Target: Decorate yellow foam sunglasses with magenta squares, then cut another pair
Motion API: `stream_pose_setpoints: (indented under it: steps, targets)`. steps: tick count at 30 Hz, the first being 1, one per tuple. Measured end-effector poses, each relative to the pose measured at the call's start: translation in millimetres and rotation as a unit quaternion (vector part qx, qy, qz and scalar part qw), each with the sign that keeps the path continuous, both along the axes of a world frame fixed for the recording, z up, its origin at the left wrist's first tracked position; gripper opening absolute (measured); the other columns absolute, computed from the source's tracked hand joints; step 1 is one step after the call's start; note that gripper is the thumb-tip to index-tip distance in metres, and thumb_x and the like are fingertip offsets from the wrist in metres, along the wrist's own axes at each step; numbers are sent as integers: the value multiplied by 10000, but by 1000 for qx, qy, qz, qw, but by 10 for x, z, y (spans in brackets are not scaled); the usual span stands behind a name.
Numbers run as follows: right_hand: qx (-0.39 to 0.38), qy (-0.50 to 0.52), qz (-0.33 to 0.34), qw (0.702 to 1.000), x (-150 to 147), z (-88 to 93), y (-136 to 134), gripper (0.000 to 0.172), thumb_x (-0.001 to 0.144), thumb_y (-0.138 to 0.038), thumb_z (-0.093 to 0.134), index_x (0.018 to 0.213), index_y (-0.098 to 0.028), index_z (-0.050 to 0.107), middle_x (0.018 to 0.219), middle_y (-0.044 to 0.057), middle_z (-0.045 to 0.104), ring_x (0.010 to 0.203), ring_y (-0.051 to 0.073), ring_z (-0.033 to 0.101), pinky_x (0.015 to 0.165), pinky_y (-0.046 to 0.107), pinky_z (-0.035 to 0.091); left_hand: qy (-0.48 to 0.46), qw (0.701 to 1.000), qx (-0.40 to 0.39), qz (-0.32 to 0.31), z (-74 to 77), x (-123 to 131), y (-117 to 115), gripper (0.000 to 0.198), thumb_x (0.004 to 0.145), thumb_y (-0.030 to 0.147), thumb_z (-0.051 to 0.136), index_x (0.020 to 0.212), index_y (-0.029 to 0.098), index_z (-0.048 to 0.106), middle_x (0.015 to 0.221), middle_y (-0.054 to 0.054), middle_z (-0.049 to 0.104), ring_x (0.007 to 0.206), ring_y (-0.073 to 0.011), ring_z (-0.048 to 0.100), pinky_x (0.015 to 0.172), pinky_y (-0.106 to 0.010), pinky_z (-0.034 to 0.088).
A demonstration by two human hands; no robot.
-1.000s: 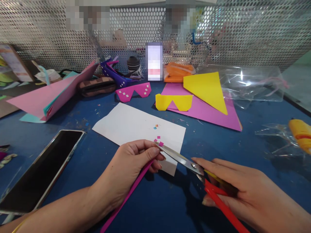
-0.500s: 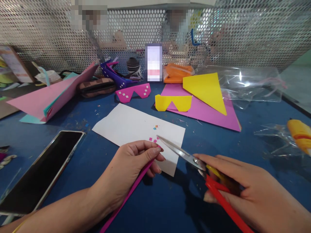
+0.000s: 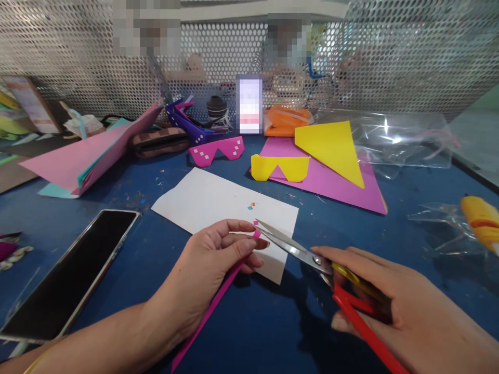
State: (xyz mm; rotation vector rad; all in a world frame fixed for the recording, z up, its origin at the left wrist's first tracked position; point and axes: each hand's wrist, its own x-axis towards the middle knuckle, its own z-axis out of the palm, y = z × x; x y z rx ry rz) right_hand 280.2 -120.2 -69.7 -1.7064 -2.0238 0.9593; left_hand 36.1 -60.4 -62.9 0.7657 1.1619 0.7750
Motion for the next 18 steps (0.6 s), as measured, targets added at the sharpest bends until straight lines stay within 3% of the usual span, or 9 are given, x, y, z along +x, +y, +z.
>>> stream_pose_setpoints:
  steps: [7,14,18]
  targets:
    - [46,-28,31,998,-6,37,25,578,746,-291,727,1310,-346,615,1028,19,731,853,196,730,746,268,614,-4,1000,4,-6,-9,-8,-17,180,834,221,725,989,153,666,739,4,720,649,-82,664,618,-147,510]
    - [25,0,52,998,-3,42,33,554,813,-338,681,1358,-303,587,918,9,720,757,159,710,678,223,603,-17,1000,1,-4,-10,6,-14,154,826,212,733,942,141,659,715,3,721,653,-84,667,649,-157,517]
    - [52,-7,63,997,11,41,38,518,832,-371,675,1343,-336,595,920,0,726,767,158,712,684,224,599,-14,1000,-2,0,-1,-1,-8,151,825,203,733,935,136,653,701,2,717,646,-84,664,642,-157,517]
